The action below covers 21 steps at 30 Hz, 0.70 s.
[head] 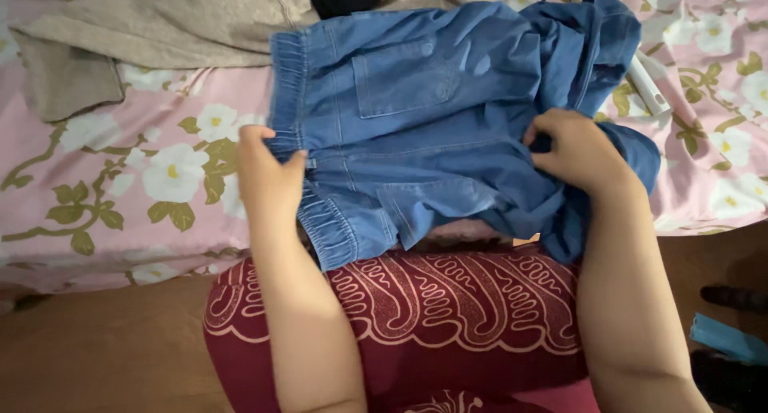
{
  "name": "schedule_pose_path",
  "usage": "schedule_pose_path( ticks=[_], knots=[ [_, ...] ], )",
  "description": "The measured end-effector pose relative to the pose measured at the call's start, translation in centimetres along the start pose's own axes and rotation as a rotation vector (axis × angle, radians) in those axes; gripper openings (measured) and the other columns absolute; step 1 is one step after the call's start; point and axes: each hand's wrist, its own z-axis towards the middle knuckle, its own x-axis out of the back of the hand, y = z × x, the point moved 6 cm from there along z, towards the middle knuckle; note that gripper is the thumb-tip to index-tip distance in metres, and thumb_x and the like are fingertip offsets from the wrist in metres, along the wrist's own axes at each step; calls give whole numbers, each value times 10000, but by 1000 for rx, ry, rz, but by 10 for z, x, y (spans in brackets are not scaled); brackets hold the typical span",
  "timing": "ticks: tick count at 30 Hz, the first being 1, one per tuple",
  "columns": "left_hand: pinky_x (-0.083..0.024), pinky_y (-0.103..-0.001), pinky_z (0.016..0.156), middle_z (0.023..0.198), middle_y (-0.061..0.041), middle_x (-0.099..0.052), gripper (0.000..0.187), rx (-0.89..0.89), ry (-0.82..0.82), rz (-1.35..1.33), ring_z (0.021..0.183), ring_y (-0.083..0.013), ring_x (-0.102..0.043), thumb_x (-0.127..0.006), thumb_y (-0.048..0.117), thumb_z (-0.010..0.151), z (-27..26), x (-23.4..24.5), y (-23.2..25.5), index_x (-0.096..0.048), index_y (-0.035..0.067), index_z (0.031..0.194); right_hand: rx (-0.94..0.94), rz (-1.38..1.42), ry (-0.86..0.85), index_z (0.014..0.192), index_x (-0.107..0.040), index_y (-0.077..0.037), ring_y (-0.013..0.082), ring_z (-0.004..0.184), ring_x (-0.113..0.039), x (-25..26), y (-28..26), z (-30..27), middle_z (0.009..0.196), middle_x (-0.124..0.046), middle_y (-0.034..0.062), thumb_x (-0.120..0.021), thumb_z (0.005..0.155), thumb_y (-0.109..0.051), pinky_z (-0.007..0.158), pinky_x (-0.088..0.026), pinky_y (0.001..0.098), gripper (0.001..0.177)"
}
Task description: The person lays a pair of blue denim jeans on a bed and uses a lint roller to remove debris from the fabric surface, eventually flipping the garment over to clean the other side.
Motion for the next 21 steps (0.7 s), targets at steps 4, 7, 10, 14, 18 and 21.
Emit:
schedule_pose_path(
  ticks=[4,7,10,14,18,21],
  knots=[
    [-454,-491,954,1166,-288,-550,740,62,-5,-95,1101,-445,-581,-897,140,756,0,-5,2,-390,-51,1260,-426,-134,-376,971,-791,-44,360,867,-774,-12,37,-9,953,-797,207,-720,837,-468,823,-574,428,450],
    [-463,-488,951,1169,-303,-575,769,102,28,-37,1096,-447,-590,-919,249,709,0,-3,-4,-445,-77,1219,-383,-229,-456,966,-804,-35,343,844,-756,-33,52,-12,927,-782,210,-726,845,-532,801,-564,424,518],
    [-439,-529,922,1176,-339,-581,777,77,50,173,1096,-502,-564,-966,346,694,2,-10,-10,-524,-92,1160,-324,119,-344,911,-801,-2,294,758,-746,-37,42,-5,826,-782,194,-596,931,-604,758,-567,409,637],
    [-503,-474,909,1091,-289,-671,698,160,-58,29,1030,-436,-653,-914,394,773,7,-22,-15,-561,-80,1146,-569,360,-284,1178,-737,-122,240,772,-641,-41,2,6,863,-715,174,-611,983,-542,703,-509,397,481],
    [-546,-400,848,1024,-167,-744,599,257,-151,-214,937,-297,-726,-871,352,786,5,-14,1,-583,-31,1146,-214,753,-35,1115,-687,33,112,853,-613,-24,-38,16,948,-715,94,-763,911,-297,717,-522,312,395],
    [-578,-357,816,1032,-106,-762,542,319,-256,-415,918,-221,-743,-853,308,769,-3,-7,13,-618,9,1156,-200,1074,-46,1203,-656,-28,76,908,-676,-10,-23,9,1072,-730,11,-751,847,-270,779,-568,256,441]
  ],
)
